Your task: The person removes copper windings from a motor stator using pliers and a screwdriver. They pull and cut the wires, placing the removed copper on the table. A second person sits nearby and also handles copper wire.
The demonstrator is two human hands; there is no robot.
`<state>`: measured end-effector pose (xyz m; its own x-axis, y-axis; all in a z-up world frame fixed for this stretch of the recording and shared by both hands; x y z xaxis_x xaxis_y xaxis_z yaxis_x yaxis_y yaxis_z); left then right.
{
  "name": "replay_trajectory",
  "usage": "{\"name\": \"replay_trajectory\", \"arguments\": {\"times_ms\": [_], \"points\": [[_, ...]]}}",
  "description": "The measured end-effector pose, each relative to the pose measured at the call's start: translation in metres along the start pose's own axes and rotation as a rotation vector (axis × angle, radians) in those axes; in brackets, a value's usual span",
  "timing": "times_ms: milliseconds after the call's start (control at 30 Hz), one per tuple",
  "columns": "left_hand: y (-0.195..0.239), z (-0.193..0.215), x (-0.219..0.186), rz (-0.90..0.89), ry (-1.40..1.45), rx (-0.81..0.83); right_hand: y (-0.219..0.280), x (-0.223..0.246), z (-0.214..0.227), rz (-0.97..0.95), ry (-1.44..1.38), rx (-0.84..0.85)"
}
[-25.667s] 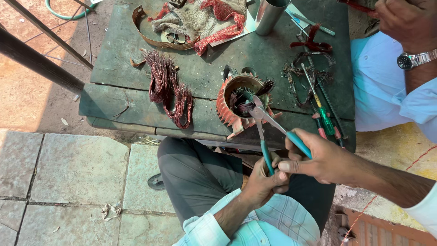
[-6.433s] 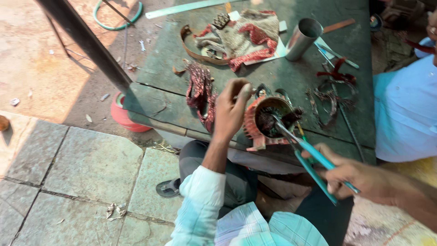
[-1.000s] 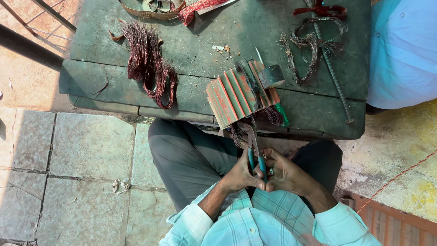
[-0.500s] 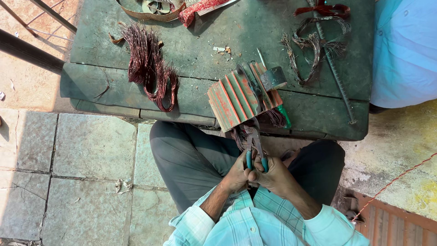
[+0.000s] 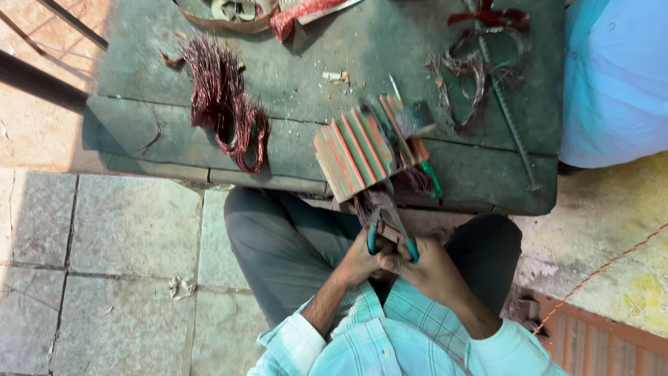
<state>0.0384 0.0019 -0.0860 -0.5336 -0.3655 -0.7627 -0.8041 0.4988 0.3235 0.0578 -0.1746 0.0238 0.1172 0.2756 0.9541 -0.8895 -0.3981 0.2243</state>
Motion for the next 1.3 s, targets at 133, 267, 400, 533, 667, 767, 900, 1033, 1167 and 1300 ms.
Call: {"name": "replay_trajectory", "arguments": {"times_ms": [133, 267, 400, 533, 667, 767, 900, 1033, 1167, 1300], "points": [[0.011, -0.009, 0.001, -0.143, -0.143, -0.003, 0.0, -0.003, 0.0, -0.188, -0.384, 0.067], [0.037, -0.029, -0.07, -0.03, -0.85, -0.099, -0.01, -0.01, 0.009, -0.288, -0.597, 0.272], [0.077, -0.064, -0.186, 0.233, -1.387, 0.014, -0.015, -0.011, 0.013, -0.265, -0.401, 0.379], [0.083, -0.101, -0.285, -0.594, -1.112, -0.236, -0.006, -0.002, 0.02, -0.247, -0.19, 0.33], [0.023, -0.114, -0.321, -0.988, -1.438, -0.203, 0.0, 0.023, 0.03, -0.062, -0.036, 0.317], [-0.008, -0.101, -0.326, -0.951, -1.434, -0.112, 0.003, 0.038, 0.037, -0.177, -0.097, 0.261], [-0.044, -0.067, -0.33, -0.948, -1.226, -0.137, 0.004, 0.037, 0.037, -0.246, -0.095, 0.249], [-0.073, -0.032, -0.351, -0.775, -0.905, -0.213, -0.019, 0.03, 0.029, -0.213, -0.102, 0.212], [-0.091, -0.013, -0.362, -0.681, -0.731, -0.228, -0.035, 0.036, 0.014, -0.206, -0.459, 0.209], [-0.099, 0.001, -0.36, -0.657, -0.691, -0.229, -0.036, 0.052, 0.012, -0.209, -0.445, 0.222]]}}
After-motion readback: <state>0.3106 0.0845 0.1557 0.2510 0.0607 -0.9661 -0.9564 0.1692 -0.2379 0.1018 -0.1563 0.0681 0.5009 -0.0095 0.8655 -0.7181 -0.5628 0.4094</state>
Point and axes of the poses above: each hand's wrist, its own y-axis away from the middle knuckle, its own z-axis out of the back of the hand, x = y × z, the point moved 1 cm from there along -y, towards the middle knuckle, and after that the axes turned 7 degrees about z, right-handed, at the moved point
